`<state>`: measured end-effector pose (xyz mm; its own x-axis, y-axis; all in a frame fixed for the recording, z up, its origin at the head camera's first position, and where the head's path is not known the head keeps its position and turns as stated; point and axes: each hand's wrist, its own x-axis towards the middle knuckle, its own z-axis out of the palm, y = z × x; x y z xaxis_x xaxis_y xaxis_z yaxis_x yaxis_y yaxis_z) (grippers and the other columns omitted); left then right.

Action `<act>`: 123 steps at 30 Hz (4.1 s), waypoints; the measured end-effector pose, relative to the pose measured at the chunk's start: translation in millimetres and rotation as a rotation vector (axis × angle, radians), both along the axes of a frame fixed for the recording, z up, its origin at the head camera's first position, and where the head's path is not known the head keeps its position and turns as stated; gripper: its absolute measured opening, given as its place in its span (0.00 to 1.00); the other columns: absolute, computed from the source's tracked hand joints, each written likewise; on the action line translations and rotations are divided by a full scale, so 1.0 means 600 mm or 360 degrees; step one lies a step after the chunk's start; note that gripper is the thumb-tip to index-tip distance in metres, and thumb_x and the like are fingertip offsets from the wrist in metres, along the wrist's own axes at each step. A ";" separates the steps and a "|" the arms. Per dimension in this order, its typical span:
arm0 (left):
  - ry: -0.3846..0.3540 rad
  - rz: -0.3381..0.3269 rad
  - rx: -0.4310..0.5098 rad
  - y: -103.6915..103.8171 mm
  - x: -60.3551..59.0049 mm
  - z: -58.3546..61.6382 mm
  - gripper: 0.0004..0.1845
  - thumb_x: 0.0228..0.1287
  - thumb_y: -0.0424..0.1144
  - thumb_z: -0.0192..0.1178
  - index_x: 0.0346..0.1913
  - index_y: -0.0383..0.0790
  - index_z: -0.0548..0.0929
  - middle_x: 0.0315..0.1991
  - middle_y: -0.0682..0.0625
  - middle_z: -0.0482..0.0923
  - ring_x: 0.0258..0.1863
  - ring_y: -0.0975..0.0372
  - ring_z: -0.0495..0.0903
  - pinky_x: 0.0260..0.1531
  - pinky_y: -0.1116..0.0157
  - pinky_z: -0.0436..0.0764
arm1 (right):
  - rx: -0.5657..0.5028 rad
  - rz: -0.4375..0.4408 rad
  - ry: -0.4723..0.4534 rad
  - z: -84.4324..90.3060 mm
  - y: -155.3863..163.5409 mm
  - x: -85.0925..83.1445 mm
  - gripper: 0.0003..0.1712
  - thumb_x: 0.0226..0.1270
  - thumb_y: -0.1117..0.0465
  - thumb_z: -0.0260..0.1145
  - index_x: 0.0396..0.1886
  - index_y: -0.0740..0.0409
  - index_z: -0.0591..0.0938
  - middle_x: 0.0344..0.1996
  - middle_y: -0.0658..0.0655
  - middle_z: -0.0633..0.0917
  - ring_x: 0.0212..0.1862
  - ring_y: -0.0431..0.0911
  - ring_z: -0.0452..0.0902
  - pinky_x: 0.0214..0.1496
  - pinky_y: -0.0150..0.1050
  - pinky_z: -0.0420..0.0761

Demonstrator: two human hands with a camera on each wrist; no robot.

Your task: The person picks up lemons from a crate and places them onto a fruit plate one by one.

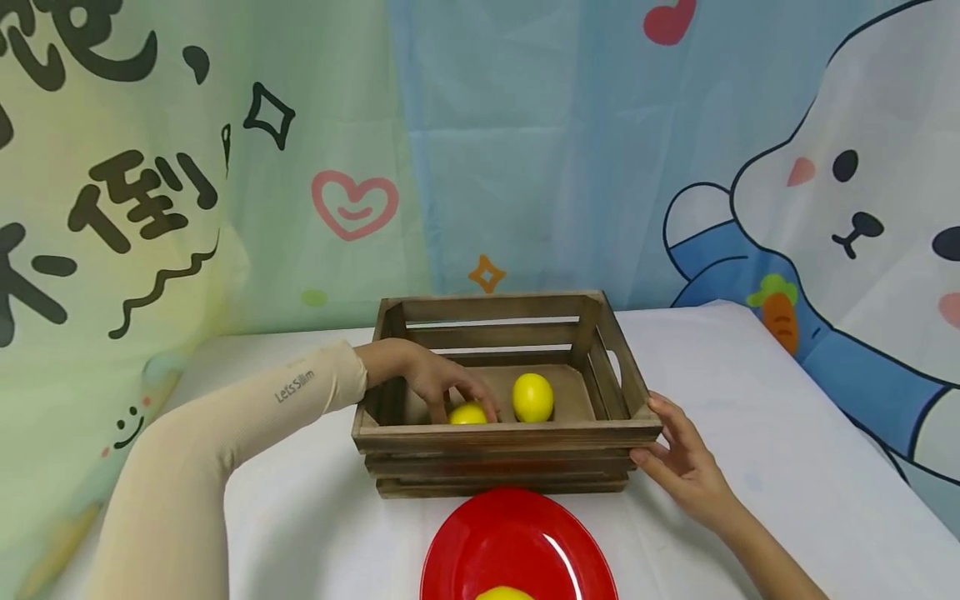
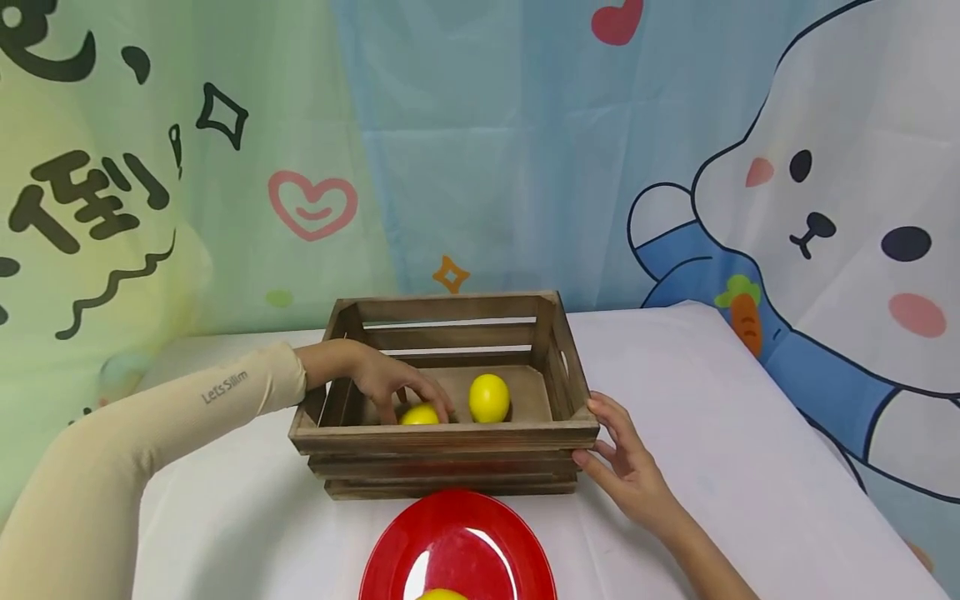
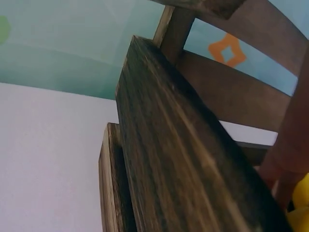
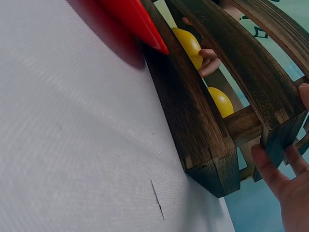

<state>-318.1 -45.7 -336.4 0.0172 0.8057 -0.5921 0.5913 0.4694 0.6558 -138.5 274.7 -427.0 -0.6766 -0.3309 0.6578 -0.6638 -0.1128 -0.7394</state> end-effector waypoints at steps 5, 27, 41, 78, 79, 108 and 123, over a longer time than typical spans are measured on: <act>0.0051 -0.0057 -0.0022 -0.005 -0.001 -0.003 0.29 0.64 0.24 0.60 0.68 0.40 0.70 0.74 0.46 0.55 0.74 0.56 0.54 0.70 0.58 0.60 | -0.0028 0.0020 0.0025 -0.004 -0.003 -0.001 0.38 0.68 0.74 0.59 0.74 0.62 0.56 0.74 0.52 0.58 0.72 0.43 0.55 0.63 0.31 0.72; 0.0531 0.0037 -0.0049 -0.010 -0.017 -0.005 0.27 0.55 0.39 0.72 0.58 0.46 0.76 0.51 0.51 0.74 0.49 0.61 0.71 0.51 0.67 0.74 | -0.0060 0.0042 -0.0021 -0.009 -0.008 -0.005 0.39 0.67 0.76 0.58 0.75 0.60 0.55 0.73 0.50 0.58 0.71 0.41 0.55 0.64 0.29 0.70; 0.0330 0.0230 0.0273 -0.007 -0.018 0.002 0.25 0.56 0.43 0.68 0.56 0.44 0.75 0.52 0.49 0.73 0.44 0.61 0.74 0.43 0.66 0.78 | -0.0040 0.0002 -0.0046 -0.012 0.002 0.002 0.40 0.65 0.80 0.57 0.74 0.60 0.55 0.73 0.51 0.58 0.72 0.42 0.54 0.64 0.29 0.69; 0.0568 0.0559 0.0926 -0.043 0.024 0.022 0.27 0.52 0.36 0.70 0.55 0.43 0.70 0.47 0.48 0.76 0.37 0.58 0.76 0.39 0.64 0.78 | -0.0028 -0.0014 -0.0034 -0.007 -0.002 -0.003 0.39 0.67 0.76 0.59 0.74 0.61 0.55 0.73 0.50 0.59 0.71 0.41 0.56 0.63 0.29 0.71; 0.0580 0.0573 0.0941 -0.045 0.025 0.024 0.28 0.52 0.36 0.71 0.55 0.43 0.70 0.47 0.48 0.76 0.37 0.58 0.76 0.38 0.64 0.79 | -0.0029 -0.0016 -0.0039 -0.007 -0.001 -0.004 0.39 0.66 0.76 0.59 0.74 0.61 0.55 0.73 0.50 0.59 0.71 0.41 0.56 0.63 0.29 0.70; 0.0757 0.1138 0.1596 -0.061 0.155 0.032 0.27 0.55 0.39 0.72 0.58 0.47 0.75 0.50 0.53 0.79 0.37 0.60 0.78 0.35 0.62 0.82 | -0.0013 -0.0056 -0.0087 -0.004 0.000 -0.001 0.40 0.66 0.77 0.59 0.75 0.60 0.55 0.73 0.46 0.59 0.71 0.39 0.55 0.64 0.28 0.69; 0.0883 0.0817 0.1708 -0.056 0.298 0.012 0.31 0.51 0.43 0.75 0.58 0.49 0.74 0.51 0.54 0.80 0.43 0.66 0.80 0.42 0.73 0.80 | -0.0024 -0.0063 -0.0141 -0.006 -0.006 0.005 0.44 0.61 0.85 0.56 0.75 0.57 0.56 0.73 0.45 0.59 0.72 0.37 0.54 0.64 0.28 0.69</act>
<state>-139.1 -79.1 -329.4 -0.4673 0.7190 0.5145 0.8128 0.1204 0.5699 -135.3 271.4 -430.3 -0.7448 -0.2934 0.5993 -0.5998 -0.0990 -0.7940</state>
